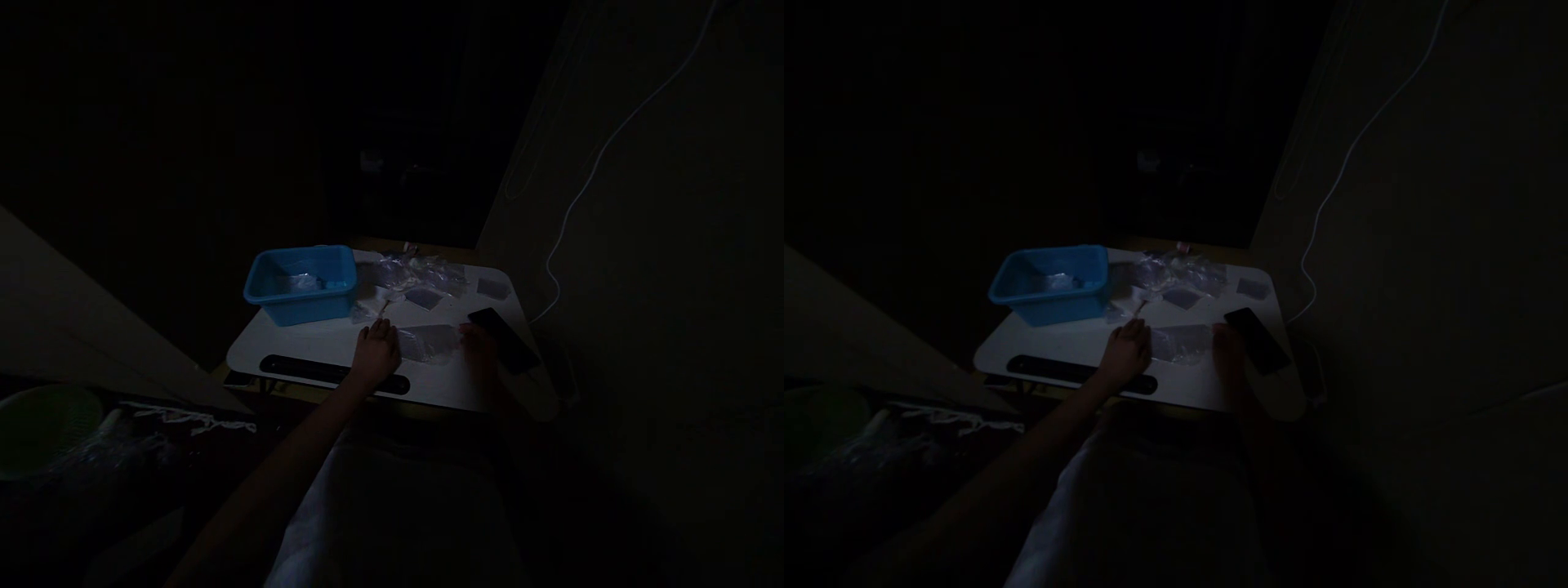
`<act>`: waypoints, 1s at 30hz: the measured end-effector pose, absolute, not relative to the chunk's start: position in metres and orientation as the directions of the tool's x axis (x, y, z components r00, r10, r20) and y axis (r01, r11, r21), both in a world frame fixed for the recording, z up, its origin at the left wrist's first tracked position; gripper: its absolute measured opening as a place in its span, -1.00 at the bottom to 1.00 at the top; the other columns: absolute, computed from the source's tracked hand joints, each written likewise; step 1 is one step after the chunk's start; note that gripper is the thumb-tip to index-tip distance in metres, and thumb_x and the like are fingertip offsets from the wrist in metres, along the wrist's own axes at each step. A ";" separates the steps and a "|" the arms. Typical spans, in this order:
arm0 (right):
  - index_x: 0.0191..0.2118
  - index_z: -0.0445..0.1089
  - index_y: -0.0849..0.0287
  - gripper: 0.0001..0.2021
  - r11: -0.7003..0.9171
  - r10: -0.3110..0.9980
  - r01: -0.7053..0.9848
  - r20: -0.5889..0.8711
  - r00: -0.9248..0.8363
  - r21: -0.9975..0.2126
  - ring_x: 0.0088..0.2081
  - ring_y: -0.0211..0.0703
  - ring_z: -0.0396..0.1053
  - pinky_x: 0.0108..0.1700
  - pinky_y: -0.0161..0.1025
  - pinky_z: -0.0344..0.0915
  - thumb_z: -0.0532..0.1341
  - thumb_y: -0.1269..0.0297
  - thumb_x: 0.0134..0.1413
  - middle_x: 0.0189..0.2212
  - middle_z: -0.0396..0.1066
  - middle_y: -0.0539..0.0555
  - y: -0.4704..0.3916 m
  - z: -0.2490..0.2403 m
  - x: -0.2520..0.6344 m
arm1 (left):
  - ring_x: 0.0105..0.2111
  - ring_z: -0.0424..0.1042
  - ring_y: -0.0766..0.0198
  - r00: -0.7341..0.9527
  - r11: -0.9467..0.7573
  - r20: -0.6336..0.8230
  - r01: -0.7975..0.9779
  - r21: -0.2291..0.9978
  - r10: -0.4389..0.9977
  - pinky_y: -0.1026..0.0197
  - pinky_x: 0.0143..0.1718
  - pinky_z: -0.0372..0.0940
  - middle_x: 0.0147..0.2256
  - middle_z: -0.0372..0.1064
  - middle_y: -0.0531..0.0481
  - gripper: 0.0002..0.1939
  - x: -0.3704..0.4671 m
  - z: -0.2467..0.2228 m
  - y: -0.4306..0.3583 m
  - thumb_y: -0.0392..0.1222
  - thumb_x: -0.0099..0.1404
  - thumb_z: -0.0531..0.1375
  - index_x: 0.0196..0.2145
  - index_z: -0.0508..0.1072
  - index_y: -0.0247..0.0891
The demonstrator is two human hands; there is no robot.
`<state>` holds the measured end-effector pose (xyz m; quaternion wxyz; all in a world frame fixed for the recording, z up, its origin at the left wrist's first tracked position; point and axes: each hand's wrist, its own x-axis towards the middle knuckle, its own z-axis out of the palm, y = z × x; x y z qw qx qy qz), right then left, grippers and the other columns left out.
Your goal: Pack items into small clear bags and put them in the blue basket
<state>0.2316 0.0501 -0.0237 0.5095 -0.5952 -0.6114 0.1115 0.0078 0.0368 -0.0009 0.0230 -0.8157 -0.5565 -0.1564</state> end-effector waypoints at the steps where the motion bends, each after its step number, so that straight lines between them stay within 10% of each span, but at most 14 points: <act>1: -0.30 0.36 0.17 -0.71 0.265 0.826 0.680 0.525 0.207 -0.684 -0.23 -0.06 0.33 -0.10 -0.05 0.23 -0.06 0.23 -0.01 -0.32 0.41 0.15 0.048 -0.021 0.230 | 0.11 0.07 0.04 0.331 -0.376 0.281 0.918 0.126 0.901 -0.03 0.03 0.03 0.10 0.12 -0.26 -0.61 0.009 -0.001 0.036 -0.25 0.20 -0.02 0.00 0.26 -0.35; 11: 0.14 0.10 0.37 -0.51 0.554 0.818 0.807 0.319 -0.479 -0.207 0.18 -0.07 0.00 0.19 -0.05 -0.09 -0.19 0.24 0.17 0.14 0.09 0.24 0.027 0.005 0.149 | 0.14 0.02 0.00 0.320 -0.345 0.220 0.935 0.086 0.922 -0.05 0.07 -0.02 0.14 0.03 -0.30 -0.51 0.012 0.002 0.034 -0.21 0.22 -0.04 0.09 0.17 -0.42; 30: 0.16 0.05 0.34 -0.46 0.348 0.917 0.937 0.221 -0.333 -0.028 0.21 -0.03 -0.08 0.16 0.15 -0.25 -0.27 0.11 0.21 0.19 -0.03 0.26 0.028 -0.007 0.177 | 0.12 0.06 0.03 0.310 -0.322 0.254 0.947 0.005 0.916 -0.03 0.06 0.01 0.13 0.07 -0.30 -0.53 0.014 0.000 0.033 -0.22 0.26 -0.12 0.08 0.18 -0.47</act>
